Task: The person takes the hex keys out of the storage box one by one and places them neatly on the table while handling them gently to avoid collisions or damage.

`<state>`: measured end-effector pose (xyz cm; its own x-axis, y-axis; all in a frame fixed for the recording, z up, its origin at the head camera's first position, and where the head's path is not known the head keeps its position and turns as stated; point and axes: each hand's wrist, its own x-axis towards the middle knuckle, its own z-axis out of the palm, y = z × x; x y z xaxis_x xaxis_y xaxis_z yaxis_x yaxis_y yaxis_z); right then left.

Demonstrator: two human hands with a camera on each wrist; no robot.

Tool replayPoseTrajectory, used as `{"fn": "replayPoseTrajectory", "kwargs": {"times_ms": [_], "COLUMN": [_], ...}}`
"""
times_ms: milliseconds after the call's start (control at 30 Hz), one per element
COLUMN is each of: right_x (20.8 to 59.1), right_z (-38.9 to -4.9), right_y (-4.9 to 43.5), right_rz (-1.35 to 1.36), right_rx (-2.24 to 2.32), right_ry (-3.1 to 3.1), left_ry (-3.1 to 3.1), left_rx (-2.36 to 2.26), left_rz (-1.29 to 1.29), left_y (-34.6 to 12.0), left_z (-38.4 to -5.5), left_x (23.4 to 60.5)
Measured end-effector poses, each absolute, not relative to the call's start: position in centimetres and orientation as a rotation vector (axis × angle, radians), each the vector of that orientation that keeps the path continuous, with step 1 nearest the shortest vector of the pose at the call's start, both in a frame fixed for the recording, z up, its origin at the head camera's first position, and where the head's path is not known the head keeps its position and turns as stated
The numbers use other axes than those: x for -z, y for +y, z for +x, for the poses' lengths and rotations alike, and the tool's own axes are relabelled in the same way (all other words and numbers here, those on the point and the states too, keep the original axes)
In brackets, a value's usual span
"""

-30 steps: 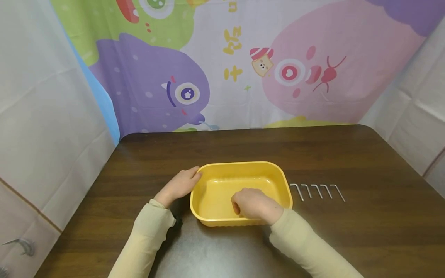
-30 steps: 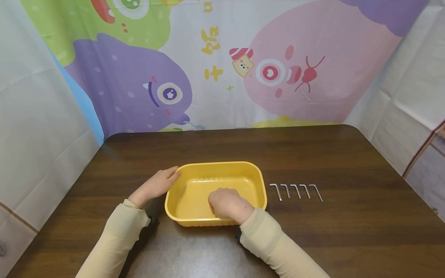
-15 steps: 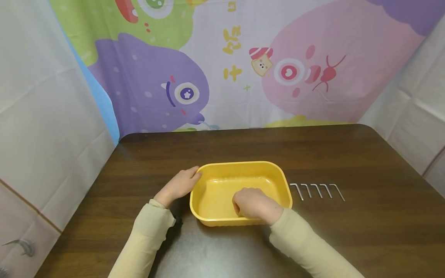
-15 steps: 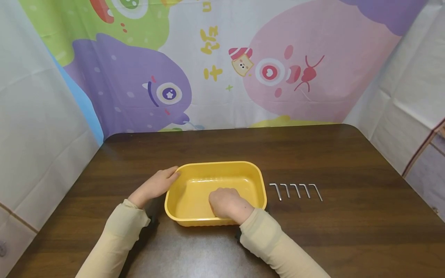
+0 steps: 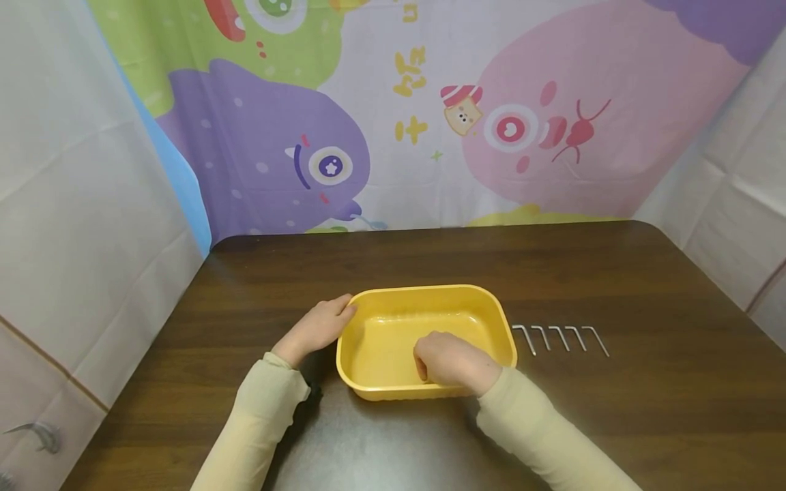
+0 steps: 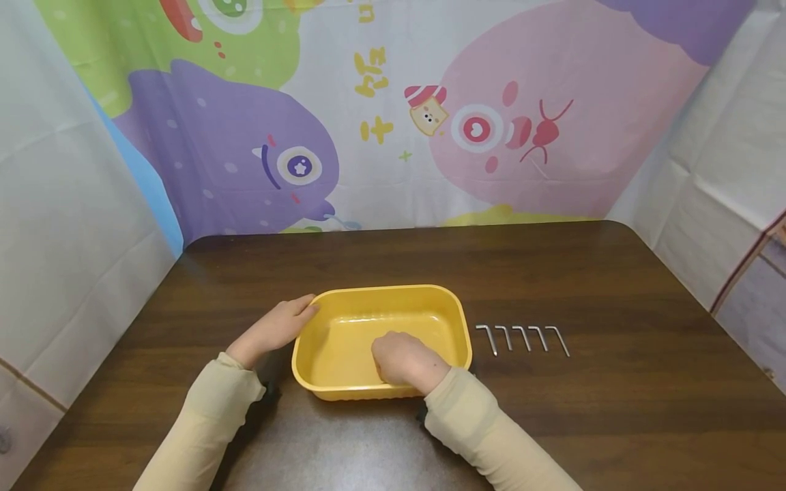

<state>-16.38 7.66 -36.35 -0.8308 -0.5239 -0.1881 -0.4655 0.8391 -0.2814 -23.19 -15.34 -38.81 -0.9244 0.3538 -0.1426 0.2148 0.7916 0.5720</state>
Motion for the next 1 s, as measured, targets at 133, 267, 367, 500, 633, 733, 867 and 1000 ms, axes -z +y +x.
{"fn": "replayPoseTrajectory", "kwargs": {"times_ms": [133, 267, 367, 500, 633, 733, 867, 1000], "right_x": [36.37, 36.42, 36.46, 36.53, 36.65, 36.72, 36.53, 35.91], "right_z": [-16.41, -16.47, -16.46, -16.46, -16.53, -16.66, -16.82, -16.86], "right_y": [7.59, 7.49, 7.45, 7.46, 7.42, 7.35, 7.38, 7.86], "right_rz": [-0.727, -0.705, -0.710, -0.736, -0.778, -0.820, -0.851, -0.835], "right_rx": [0.353, 0.356, 0.344, 0.318, 0.260, 0.164, 0.036, 0.021], "right_ry": [2.756, 2.757, 2.764, 2.785, 2.810, 2.840, 2.879, 2.925], "left_ry": [2.736, 2.740, 2.747, 2.755, 2.747, 2.742, 2.750, 2.754], "left_rx": [-0.838, -0.833, -0.836, -0.840, -0.838, -0.840, -0.844, -0.847], "left_rz": [0.435, 0.430, 0.434, 0.445, 0.442, 0.441, 0.452, 0.458], "left_y": [-15.33, -15.32, -15.30, -15.31, -15.37, -15.37, -15.34, -15.24], "left_z": [-23.19, -23.15, -23.12, -23.10, -23.10, -23.13, -23.18, -23.21], "left_x": [38.70, 38.62, 38.65, 38.72, 38.78, 38.80, 38.78, 38.65]}}
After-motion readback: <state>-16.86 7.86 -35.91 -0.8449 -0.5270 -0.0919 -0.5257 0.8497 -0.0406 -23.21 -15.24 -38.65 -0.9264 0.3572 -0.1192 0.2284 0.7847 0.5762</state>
